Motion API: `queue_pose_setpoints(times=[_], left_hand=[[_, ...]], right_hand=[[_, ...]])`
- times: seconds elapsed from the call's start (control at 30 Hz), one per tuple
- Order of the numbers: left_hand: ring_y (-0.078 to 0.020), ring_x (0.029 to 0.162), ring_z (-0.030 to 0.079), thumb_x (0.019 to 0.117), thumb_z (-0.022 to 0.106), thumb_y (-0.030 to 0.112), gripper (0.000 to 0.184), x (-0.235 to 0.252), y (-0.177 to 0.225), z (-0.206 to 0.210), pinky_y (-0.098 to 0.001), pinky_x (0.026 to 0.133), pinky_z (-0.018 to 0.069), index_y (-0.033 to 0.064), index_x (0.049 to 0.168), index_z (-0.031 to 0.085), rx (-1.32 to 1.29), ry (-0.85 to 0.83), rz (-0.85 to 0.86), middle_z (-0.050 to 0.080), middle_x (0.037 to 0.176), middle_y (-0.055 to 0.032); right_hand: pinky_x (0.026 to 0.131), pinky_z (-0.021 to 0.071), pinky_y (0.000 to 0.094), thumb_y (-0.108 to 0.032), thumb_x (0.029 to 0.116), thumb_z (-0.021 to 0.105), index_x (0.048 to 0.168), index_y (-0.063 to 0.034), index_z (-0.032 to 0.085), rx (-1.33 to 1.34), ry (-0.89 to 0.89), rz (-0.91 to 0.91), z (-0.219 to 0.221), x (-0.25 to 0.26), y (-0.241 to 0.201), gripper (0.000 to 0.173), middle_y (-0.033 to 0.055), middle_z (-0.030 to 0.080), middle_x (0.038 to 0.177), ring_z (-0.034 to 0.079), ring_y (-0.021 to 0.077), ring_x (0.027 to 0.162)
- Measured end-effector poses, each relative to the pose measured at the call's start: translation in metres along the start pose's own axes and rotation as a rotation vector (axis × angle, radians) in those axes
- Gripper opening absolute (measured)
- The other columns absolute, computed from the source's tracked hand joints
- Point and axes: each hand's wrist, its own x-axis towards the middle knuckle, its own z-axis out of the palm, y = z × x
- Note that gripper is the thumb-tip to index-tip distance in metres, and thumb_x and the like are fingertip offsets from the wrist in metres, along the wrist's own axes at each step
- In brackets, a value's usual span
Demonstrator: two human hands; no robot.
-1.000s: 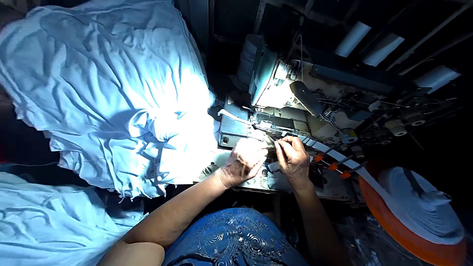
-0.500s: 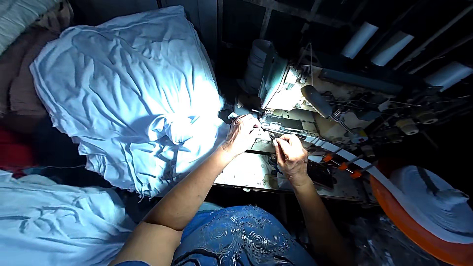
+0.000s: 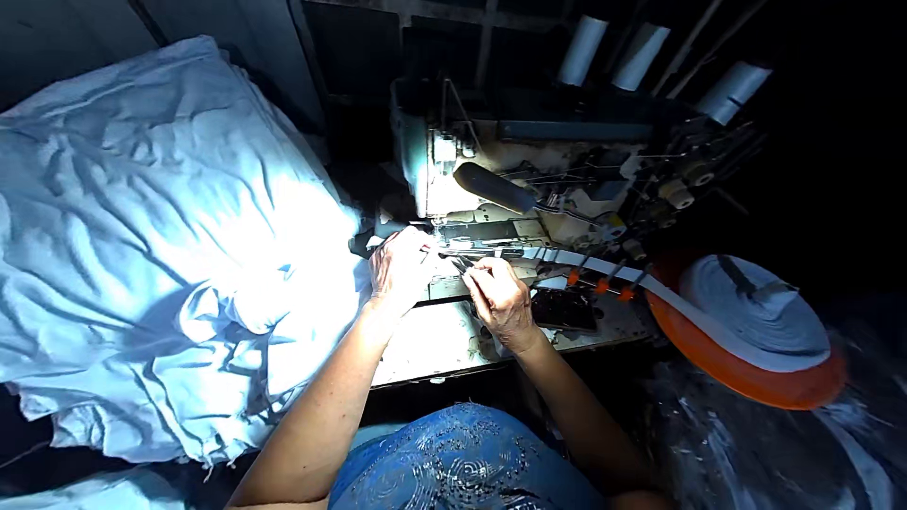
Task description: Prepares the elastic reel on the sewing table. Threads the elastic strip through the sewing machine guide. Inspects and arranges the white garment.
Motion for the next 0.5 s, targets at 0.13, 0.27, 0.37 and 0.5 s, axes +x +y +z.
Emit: queue_pose_setpoints(times=[0.13, 0.27, 0.37, 0.5], left_hand=[[-0.0329, 0.085, 0.069, 0.09, 0.066, 0.007, 0.009, -0.005, -0.002, 0.003, -0.0524, 0.074, 0.0537, 0.0004, 0.09, 0.072, 0.019, 0.06, 0.093, 0.07, 0.089, -0.0149], [-0.0354, 0.086, 0.07, 0.0908, 0.065, 0.004, 0.008, 0.0, 0.002, 0.0, -0.054, 0.071, 0.0544, -0.001, 0.092, 0.07, 0.087, -0.005, 0.101, 0.07, 0.091, -0.0174], [-0.0346, 0.086, 0.071, 0.09, 0.067, 0.005, 0.008, 0.0, 0.004, -0.002, -0.053, 0.072, 0.0554, -0.0003, 0.095, 0.071, 0.102, -0.015, 0.084, 0.07, 0.092, -0.0173], [-0.0349, 0.087, 0.071, 0.0913, 0.066, 0.007, 0.009, 0.003, 0.008, -0.005, -0.0528, 0.07, 0.0549, -0.0004, 0.096, 0.07, 0.151, -0.062, 0.064, 0.071, 0.093, -0.0174]], right_hand=[[0.08, 0.0596, 0.0303, -0.013, 0.0942, 0.066, 0.095, -0.0025, 0.08, 0.064, 0.035, 0.074, -0.006, -0.015, -0.008, 0.017, 0.015, 0.073, 0.101, 0.071, 0.0231, 0.094], [0.082, 0.059, 0.0292, -0.013, 0.094, 0.064, 0.095, -0.0016, 0.079, 0.111, -0.053, 0.06, -0.013, -0.051, -0.016, 0.019, 0.015, 0.074, 0.099, 0.072, 0.0224, 0.093], [0.076, 0.0594, 0.0278, -0.015, 0.0954, 0.063, 0.092, -0.0031, 0.079, 0.11, -0.15, 0.065, -0.008, -0.074, -0.015, 0.02, 0.0133, 0.073, 0.097, 0.072, 0.0203, 0.087], [0.075, 0.0597, 0.0309, -0.014, 0.0948, 0.064, 0.093, -0.0033, 0.078, 0.111, -0.241, 0.08, 0.005, -0.081, -0.014, 0.018, 0.013, 0.072, 0.096, 0.071, 0.0222, 0.085]])
